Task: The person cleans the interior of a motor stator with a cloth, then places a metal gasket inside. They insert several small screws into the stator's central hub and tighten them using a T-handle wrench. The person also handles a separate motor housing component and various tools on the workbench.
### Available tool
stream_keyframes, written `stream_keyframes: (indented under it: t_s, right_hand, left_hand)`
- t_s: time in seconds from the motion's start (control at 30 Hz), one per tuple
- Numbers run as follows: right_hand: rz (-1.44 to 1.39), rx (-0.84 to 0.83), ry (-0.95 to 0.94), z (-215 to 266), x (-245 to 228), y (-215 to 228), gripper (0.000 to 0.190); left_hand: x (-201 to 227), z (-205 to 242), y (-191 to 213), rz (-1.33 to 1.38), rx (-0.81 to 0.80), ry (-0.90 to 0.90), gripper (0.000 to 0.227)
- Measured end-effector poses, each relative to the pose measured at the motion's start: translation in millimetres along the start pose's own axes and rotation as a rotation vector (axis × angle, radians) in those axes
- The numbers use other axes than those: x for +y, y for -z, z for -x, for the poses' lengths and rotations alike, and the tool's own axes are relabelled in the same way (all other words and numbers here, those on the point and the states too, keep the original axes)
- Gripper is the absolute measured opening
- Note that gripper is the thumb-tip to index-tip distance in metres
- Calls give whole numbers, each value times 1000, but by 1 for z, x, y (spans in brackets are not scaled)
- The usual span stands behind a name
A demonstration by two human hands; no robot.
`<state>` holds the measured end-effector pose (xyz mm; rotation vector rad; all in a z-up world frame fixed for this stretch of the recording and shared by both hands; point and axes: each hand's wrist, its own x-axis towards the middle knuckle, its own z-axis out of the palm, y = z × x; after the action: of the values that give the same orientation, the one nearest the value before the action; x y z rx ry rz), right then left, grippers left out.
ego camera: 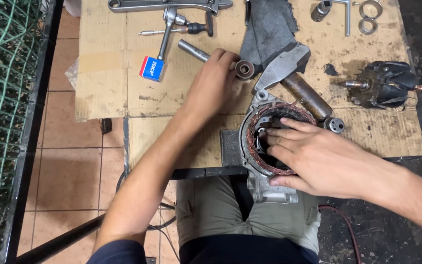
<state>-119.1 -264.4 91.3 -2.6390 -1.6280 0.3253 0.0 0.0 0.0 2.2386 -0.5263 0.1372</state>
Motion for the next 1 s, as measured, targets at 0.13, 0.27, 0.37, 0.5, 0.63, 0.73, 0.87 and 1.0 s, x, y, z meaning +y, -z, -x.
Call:
stream_keyframes:
  t_s: [0.13, 0.27, 0.37, 0.5, 0.63, 0.73, 0.87, 1.0]
  right_hand:
    - [-49, 26, -2, 4, -9, -5, 65]
    - [-74, 360, -82, 7, -25, -31, 36]
    - [-22, 579, -93, 3, -26, -48, 25]
    - [-187, 740, -164, 9, -2, -60, 34]
    - [-796, 878, -505, 28, 13, -70, 34]
    - [-1792, 1176, -254, 8, -5, -48, 17]
    - [-1852, 1252, -327, -11, -23, -39, 32]
    - [-1917, 1374, -437, -23, -37, -35, 54]
  left_hand:
    - [12, 47, 26, 99, 36, -80, 26]
    - [23, 102, 34, 193, -99, -110, 44]
    - [20, 125, 13, 257, -216, -152, 64]
    - [11, 129, -9, 383, -222, -205, 84]
    - [43, 119, 7, 552, -164, -121, 85]
    - [53, 119, 1, 620, -25, -105, 82]
    - [62, 121, -2, 583, 165, -122, 72]
    - [73, 125, 6, 570, 236, -163, 67]
